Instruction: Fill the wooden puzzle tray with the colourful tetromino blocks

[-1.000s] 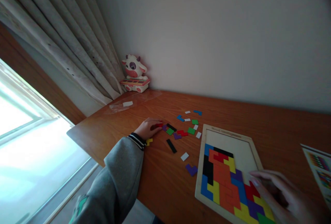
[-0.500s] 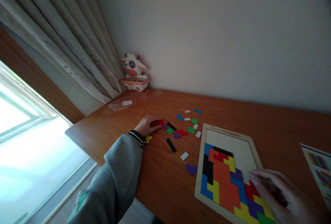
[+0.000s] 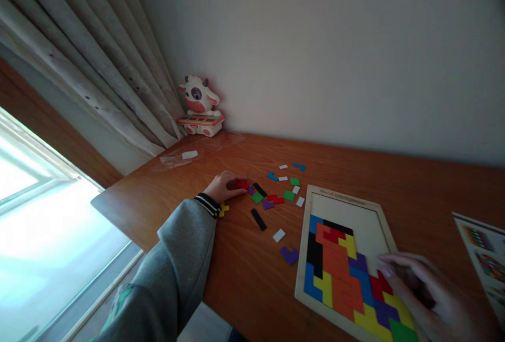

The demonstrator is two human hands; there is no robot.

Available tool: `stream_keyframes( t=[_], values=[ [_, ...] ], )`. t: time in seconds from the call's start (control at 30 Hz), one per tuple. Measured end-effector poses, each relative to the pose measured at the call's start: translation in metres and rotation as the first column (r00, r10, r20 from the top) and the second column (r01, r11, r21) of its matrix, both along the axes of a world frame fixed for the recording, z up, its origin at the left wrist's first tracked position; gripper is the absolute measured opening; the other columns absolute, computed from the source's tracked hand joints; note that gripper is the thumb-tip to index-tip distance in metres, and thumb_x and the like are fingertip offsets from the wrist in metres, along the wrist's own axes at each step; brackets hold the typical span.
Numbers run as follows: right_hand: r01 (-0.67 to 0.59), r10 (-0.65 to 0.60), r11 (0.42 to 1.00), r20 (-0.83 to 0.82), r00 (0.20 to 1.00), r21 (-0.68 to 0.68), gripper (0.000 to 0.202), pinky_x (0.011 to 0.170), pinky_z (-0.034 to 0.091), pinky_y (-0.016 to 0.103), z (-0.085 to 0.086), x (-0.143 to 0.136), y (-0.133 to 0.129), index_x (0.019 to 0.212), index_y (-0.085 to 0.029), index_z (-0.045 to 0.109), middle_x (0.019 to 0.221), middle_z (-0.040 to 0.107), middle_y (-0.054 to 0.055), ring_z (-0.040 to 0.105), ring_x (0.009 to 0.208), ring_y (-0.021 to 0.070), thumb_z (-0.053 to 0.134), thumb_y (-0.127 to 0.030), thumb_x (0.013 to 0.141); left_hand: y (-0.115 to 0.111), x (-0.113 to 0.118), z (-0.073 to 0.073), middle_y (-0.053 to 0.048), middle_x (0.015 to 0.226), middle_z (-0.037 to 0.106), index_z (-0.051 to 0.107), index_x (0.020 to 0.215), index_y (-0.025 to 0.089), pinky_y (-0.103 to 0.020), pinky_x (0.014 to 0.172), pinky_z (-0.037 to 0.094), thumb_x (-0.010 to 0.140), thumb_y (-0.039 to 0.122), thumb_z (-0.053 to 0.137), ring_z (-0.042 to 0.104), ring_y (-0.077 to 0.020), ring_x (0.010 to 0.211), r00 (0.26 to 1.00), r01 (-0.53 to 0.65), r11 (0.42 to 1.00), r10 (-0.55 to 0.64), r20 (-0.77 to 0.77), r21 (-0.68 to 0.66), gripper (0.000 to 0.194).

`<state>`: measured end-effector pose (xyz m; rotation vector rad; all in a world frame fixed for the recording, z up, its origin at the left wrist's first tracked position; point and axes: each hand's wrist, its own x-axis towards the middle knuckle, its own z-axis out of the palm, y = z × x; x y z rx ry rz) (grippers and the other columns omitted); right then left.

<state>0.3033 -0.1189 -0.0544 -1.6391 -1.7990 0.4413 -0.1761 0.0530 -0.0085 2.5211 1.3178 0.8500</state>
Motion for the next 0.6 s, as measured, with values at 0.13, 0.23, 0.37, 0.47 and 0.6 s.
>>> stream_keyframes(
  t=[0.13, 0.23, 0.37, 0.47, 0.6],
  values=[
    [0.023, -0.023, 1.0, -0.018, 1.0, 0.007, 0.037, 0.054, 0.056, 0.027, 0.015, -0.01, -0.003, 0.103, -0.026, 0.067, 0.09, 0.073, 0.006, 0.068, 0.069, 0.0193, 0.057, -0.057, 0.086, -0.013, 0.026, 0.016, -0.007, 0.113, 0.074, 0.07, 0.113, 0.023, -0.038, 0.096, 0.052, 0.082, 0.048, 0.075, 0.068, -0.0221, 0.103, 0.989, 0.048, 0.994, -0.06, 0.132, 0.096, 0.04],
    [0.065, -0.066, 0.998, -0.058, 0.996, -0.022, 0.038, 0.055, 0.055, 0.028, 0.022, -0.014, -0.005, 0.109, -0.025, 0.063, 0.083, 0.071, 0.004, 0.065, 0.065, 0.0178, 0.054, -0.056, 0.089, -0.032, 0.07, 0.031, -0.008, 0.117, 0.073, 0.07, 0.112, 0.021, -0.038, 0.098, 0.051, 0.083, 0.041, 0.077, 0.066, -0.0225, 0.108, 0.962, 0.17, 0.973, -0.198, 0.188, 0.156, 0.036],
    [0.069, -0.078, 0.996, -0.162, 0.984, -0.064, 0.038, 0.065, 0.058, 0.03, 0.03, -0.017, -0.007, 0.114, -0.025, 0.063, 0.093, 0.073, 0.006, 0.069, 0.078, 0.0203, 0.051, -0.054, 0.093, -0.063, 0.148, 0.036, -0.008, 0.122, 0.071, 0.069, 0.112, 0.023, -0.039, 0.099, 0.05, 0.086, 0.039, 0.074, 0.065, -0.0226, 0.111, 0.889, 0.368, 0.914, -0.399, 0.226, 0.17, 0.031],
    [-0.001, -0.024, 0.996, -0.266, 0.964, -0.094, 0.038, 0.079, 0.059, 0.033, 0.037, -0.022, -0.008, 0.117, -0.024, 0.063, 0.107, 0.073, 0.009, 0.069, 0.097, 0.0236, 0.053, -0.051, 0.094, -0.082, 0.198, 0.029, -0.008, 0.122, 0.071, 0.069, 0.111, 0.022, -0.037, 0.097, 0.05, 0.086, 0.037, 0.074, 0.066, -0.0206, 0.106, 0.827, 0.464, 0.864, -0.502, 0.253, 0.197, 0.029],
    [-0.107, 0.03, 0.984, -0.457, 0.889, -0.145, 0.043, 0.086, 0.06, 0.036, 0.049, -0.036, -0.009, 0.125, -0.024, 0.06, 0.113, 0.072, 0.01, 0.069, 0.105, 0.0248, 0.056, -0.053, 0.092, -0.094, 0.234, 0.019, -0.008, 0.125, 0.07, 0.067, 0.114, 0.024, -0.036, 0.1, 0.048, 0.089, 0.037, 0.07, 0.066, -0.0191, 0.107, 0.779, 0.544, 0.815, -0.579, 0.241, 0.199, 0.029]
  ],
)
